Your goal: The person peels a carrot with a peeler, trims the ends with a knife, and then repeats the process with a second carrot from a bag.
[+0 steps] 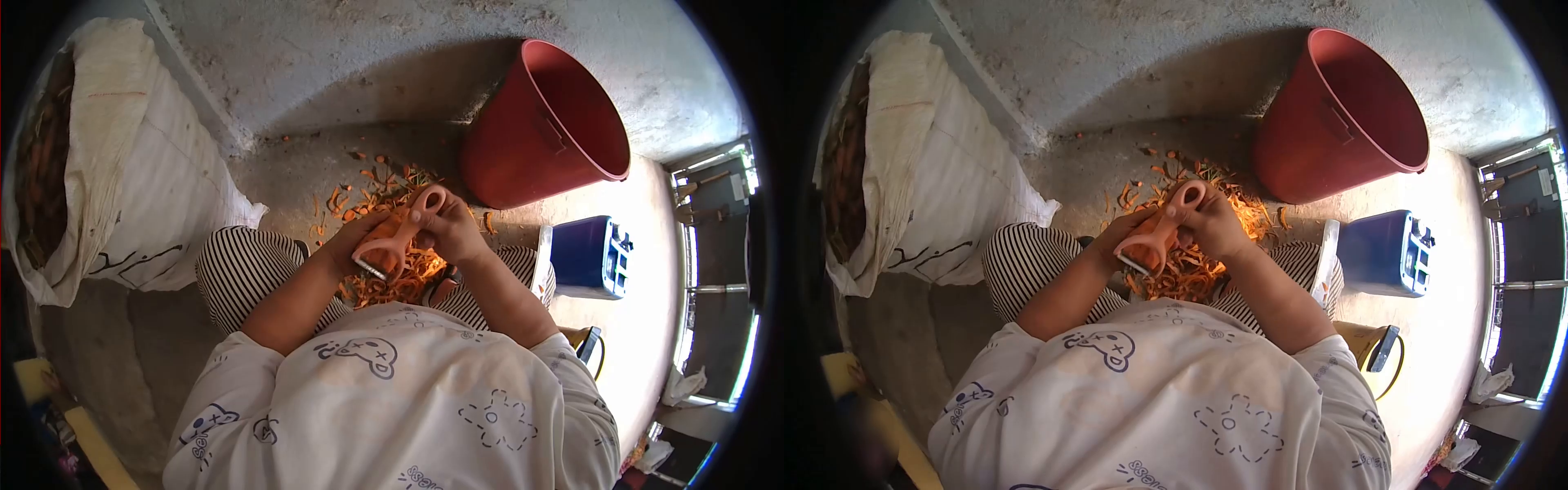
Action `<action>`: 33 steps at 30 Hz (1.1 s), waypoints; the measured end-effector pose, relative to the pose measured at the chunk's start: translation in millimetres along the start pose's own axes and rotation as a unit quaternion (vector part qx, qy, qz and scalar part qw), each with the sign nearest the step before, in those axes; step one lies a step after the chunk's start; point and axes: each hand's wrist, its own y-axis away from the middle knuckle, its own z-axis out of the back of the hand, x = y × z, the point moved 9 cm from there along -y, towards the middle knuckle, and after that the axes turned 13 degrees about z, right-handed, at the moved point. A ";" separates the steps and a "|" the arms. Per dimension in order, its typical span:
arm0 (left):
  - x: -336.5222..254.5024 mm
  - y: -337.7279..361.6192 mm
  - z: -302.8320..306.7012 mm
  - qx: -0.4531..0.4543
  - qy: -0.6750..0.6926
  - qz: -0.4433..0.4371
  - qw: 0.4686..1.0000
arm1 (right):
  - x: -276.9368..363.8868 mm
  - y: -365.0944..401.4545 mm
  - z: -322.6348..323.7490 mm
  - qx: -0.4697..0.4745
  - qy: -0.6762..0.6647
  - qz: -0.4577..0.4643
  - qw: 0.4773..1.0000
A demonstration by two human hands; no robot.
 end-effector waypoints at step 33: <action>3.9 3.9 -12.3 0.042 0.002 0.033 0.999 | 63.1 -20.3 187.4 -0.280 0.260 0.143 0.913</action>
